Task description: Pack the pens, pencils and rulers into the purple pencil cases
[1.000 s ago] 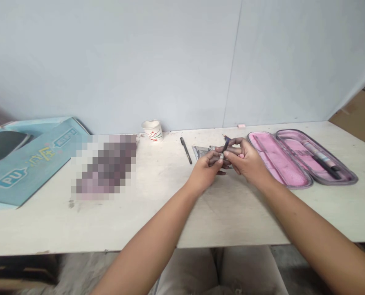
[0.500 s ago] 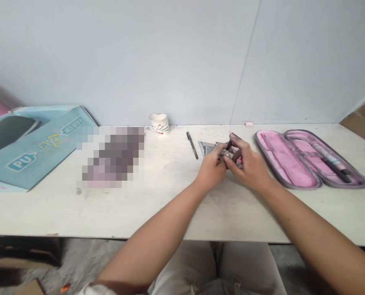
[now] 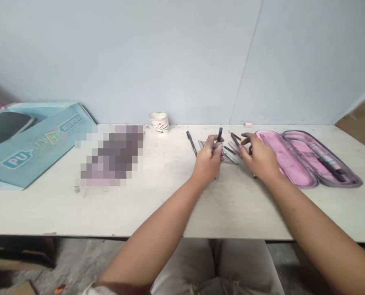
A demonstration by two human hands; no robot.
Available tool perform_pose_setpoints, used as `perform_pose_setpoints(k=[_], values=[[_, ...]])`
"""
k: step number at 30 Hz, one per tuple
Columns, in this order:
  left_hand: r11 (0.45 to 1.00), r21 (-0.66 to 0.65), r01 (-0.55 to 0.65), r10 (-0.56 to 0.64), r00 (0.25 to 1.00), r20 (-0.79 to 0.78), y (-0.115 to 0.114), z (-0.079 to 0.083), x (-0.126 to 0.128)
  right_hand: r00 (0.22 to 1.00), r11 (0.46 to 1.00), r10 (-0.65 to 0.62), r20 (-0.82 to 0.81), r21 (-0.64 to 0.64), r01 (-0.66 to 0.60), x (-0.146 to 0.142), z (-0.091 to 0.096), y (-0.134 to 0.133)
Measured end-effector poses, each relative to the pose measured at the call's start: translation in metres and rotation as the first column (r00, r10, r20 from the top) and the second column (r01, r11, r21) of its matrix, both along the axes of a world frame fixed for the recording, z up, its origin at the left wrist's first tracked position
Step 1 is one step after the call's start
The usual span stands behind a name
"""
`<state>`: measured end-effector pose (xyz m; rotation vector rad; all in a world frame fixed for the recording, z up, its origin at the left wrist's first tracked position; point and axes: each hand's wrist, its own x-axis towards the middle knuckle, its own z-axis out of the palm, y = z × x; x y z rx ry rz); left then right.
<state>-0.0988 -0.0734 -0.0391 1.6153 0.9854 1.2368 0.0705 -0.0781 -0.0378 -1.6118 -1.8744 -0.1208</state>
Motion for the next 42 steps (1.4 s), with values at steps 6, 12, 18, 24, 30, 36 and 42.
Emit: perform_pose_setpoints(k=[6, 12, 18, 24, 30, 36, 42], values=[[0.999, -0.012, -0.05, 0.048, 0.995, -0.09, 0.005, -0.004, -0.003, 0.936, 0.977, -0.062, 0.346, -0.17, 0.128, -0.002, -0.007, 0.007], [0.992, 0.051, -0.115, 0.126, 0.933, -0.337, 0.009, 0.0, -0.01, 0.985, 0.994, -0.111, 0.133, -0.001, 0.113, 0.005, -0.003, 0.009], [0.973, 0.213, -0.085, 0.201, 0.766, -0.611, 0.007, 0.003, -0.015, 0.923, 0.97, -0.036, -0.383, 0.209, 0.125, 0.018, 0.004, 0.004], [0.963, 0.27, -0.007, 0.199, 0.694, -0.692, 0.002, -0.002, -0.011, 0.88, 0.98, 0.142, -0.453, 0.188, -0.062, 0.015, 0.002, 0.005], [0.971, 0.239, -0.016, 0.181, 0.703, -0.687, 0.001, -0.003, -0.009, 0.859, 0.962, 0.268, -0.437, 0.074, -0.262, 0.005, 0.002, 0.003], [0.953, 0.301, 0.039, 0.18, 0.727, -0.662, 0.004, -0.001, -0.012, 0.878, 0.975, 0.136, -0.458, -0.097, -0.202, 0.007, 0.004, 0.001], [0.94, 0.34, 0.013, 0.217, 0.746, -0.629, 0.007, 0.001, -0.016, 0.782, 0.917, 0.285, -0.553, -0.079, -0.391, 0.011, 0.004, 0.003]])
